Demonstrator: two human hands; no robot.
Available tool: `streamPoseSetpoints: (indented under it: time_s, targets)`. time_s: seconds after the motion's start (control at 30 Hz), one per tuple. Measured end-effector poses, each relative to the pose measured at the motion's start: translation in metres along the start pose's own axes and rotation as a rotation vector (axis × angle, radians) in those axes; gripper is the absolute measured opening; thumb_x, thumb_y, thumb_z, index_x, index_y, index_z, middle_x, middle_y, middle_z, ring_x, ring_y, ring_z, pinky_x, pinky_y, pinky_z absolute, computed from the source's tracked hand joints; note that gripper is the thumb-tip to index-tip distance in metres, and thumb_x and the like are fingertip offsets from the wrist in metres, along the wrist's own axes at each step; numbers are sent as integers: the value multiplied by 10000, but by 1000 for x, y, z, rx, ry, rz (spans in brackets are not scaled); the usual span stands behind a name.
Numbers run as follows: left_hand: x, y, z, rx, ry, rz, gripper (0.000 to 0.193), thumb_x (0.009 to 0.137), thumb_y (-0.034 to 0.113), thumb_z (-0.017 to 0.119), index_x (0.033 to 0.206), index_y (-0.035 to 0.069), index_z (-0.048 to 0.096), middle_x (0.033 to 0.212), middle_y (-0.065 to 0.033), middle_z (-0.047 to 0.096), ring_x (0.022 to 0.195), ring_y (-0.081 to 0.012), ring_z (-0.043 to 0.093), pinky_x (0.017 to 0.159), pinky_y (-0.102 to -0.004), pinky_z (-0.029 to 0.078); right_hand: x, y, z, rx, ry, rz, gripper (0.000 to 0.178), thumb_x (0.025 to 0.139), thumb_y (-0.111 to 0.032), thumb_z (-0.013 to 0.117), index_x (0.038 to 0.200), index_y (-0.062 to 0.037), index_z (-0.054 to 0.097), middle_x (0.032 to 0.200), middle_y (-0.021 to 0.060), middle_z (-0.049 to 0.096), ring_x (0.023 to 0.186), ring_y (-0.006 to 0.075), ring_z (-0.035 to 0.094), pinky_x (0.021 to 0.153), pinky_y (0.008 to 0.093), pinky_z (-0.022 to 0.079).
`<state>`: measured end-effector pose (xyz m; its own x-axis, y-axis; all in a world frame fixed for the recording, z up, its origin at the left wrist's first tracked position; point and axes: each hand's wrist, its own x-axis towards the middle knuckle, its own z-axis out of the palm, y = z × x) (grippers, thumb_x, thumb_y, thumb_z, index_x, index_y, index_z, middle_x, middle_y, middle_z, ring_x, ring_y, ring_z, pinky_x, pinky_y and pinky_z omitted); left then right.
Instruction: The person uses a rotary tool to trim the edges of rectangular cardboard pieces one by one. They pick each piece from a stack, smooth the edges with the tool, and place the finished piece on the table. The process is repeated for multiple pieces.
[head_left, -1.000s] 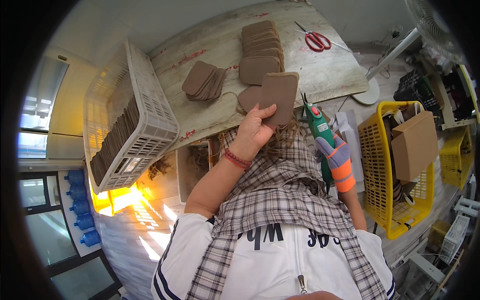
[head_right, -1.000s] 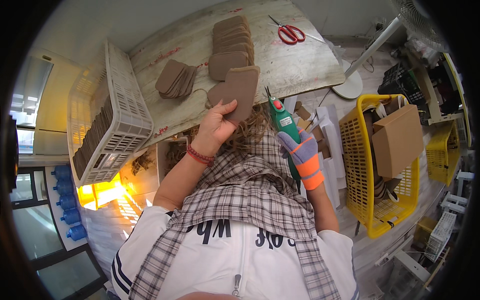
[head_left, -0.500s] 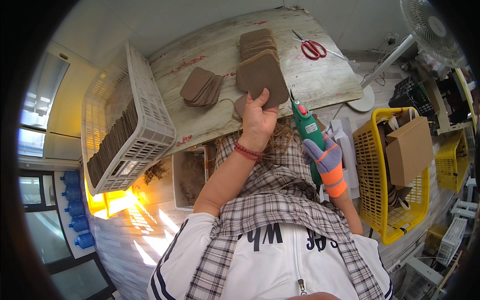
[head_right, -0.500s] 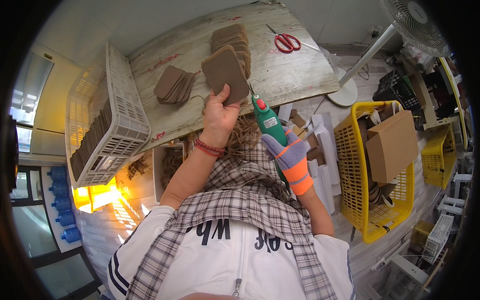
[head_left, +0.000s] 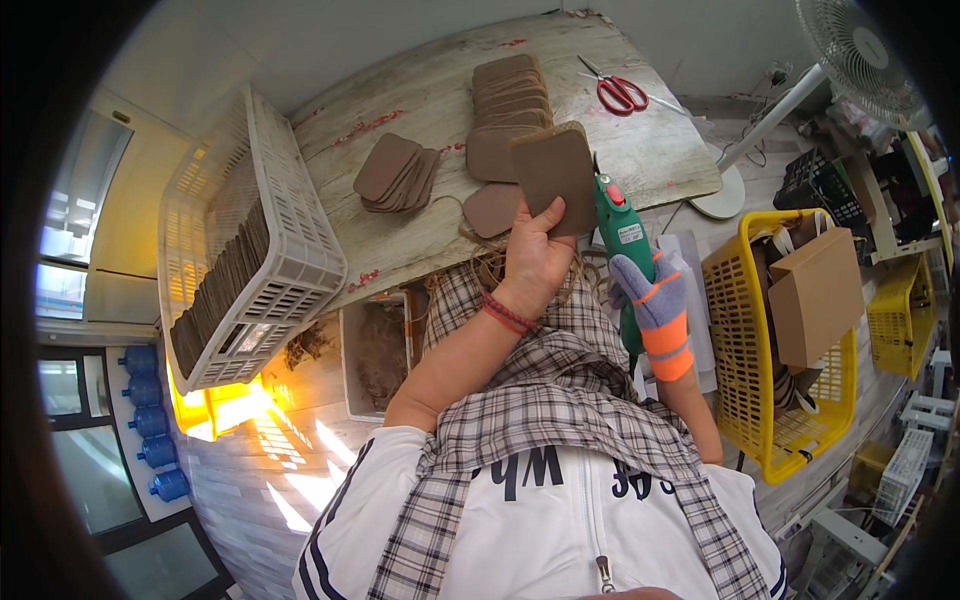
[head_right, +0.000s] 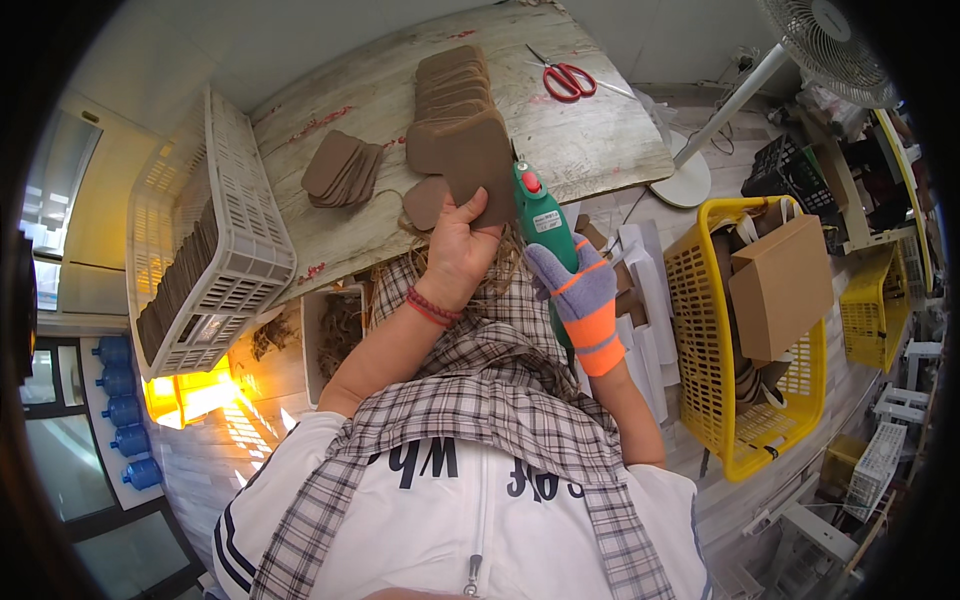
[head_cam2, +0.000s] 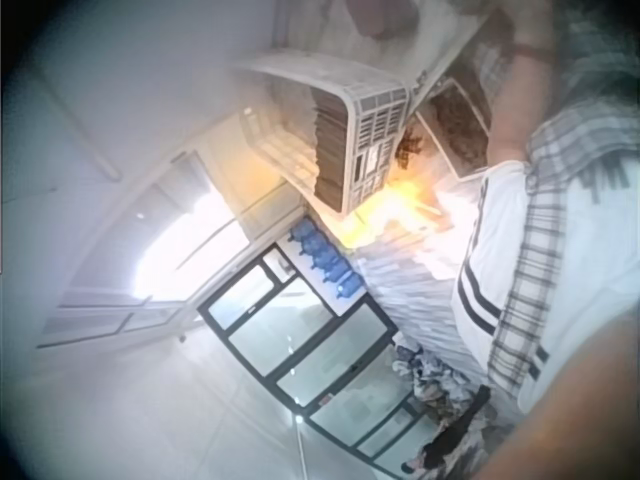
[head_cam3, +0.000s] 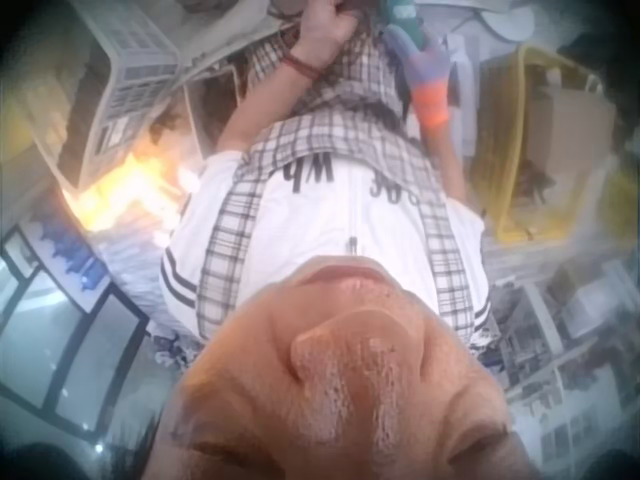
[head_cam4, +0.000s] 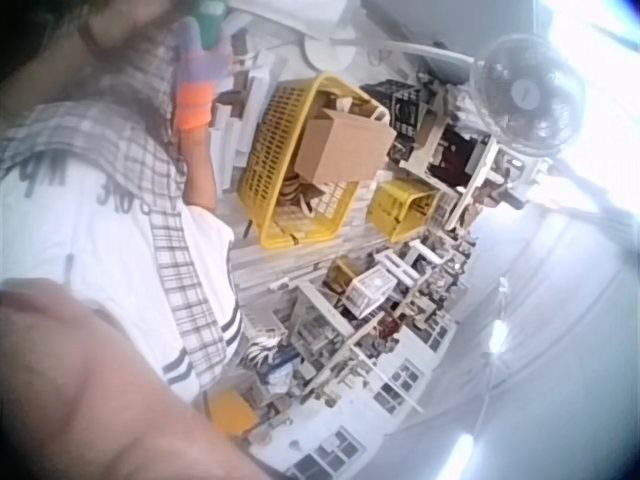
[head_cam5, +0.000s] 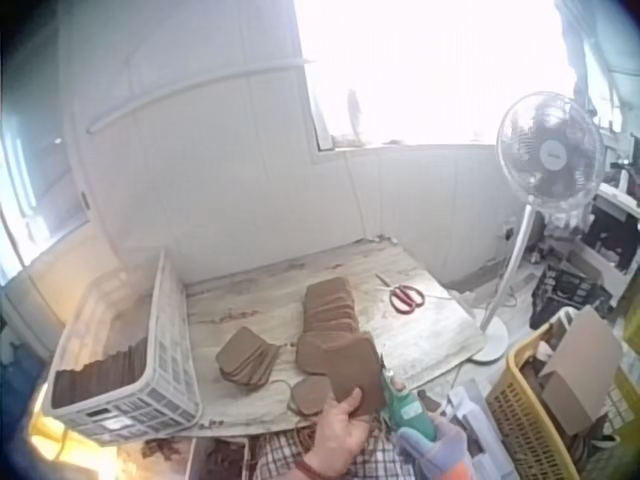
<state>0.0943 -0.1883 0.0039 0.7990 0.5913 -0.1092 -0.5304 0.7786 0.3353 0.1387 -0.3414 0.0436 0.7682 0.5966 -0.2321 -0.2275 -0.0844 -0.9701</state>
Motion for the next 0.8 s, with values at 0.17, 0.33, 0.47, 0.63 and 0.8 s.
streamPoseSetpoints:
  time_s: [0.17, 0.33, 0.47, 0.63, 0.8]
  targets:
    - [-6, -6, -6, 18, -16, -23, 371, 862, -51, 536, 1208, 74, 489, 1237, -100, 538, 1147, -254, 519, 1014, -412, 428, 3, -3, -2, 43, 18, -16, 268, 819, -205, 708, 966, -21, 580, 652, 8, 591, 519, 63, 533, 471, 196, 414]
    - [-7, 4, -17, 91, -60, -71, 326, 850, -73, 541, 1151, 52, 542, 1178, -94, 583, 1097, -247, 559, 974, -407, 462, 4, -3, -9, 18, -21, -19, 258, 823, -201, 703, 960, -20, 580, 659, 10, 601, 518, 62, 538, 472, 196, 414]
    - [-5, 26, -29, 335, -82, -5, 336, 848, -75, 546, 1164, 40, 543, 1124, -96, 614, 1017, -222, 605, 879, -369, 523, 4, 2, -22, -87, -57, -14, 262, 821, -192, 704, 970, -15, 581, 670, 13, 607, 520, 62, 544, 472, 196, 415]
    - [-5, 67, -36, 597, -93, -61, 318, 834, -84, 558, 1138, 7, 567, 1045, -86, 650, 912, -163, 639, 797, -304, 550, -3, -3, -31, -112, -163, 49, 297, 806, -184, 718, 999, -5, 581, 677, 10, 599, 525, 56, 533, 475, 193, 415]
    - [-9, 103, -40, 847, -123, -181, 330, 806, -92, 573, 1124, -4, 583, 1021, -63, 653, 878, -125, 629, 782, -265, 534, -8, 7, -33, -181, -244, 101, 355, 791, -201, 735, 1038, 4, 583, 707, 6, 603, 543, 51, 522, 485, 188, 417]
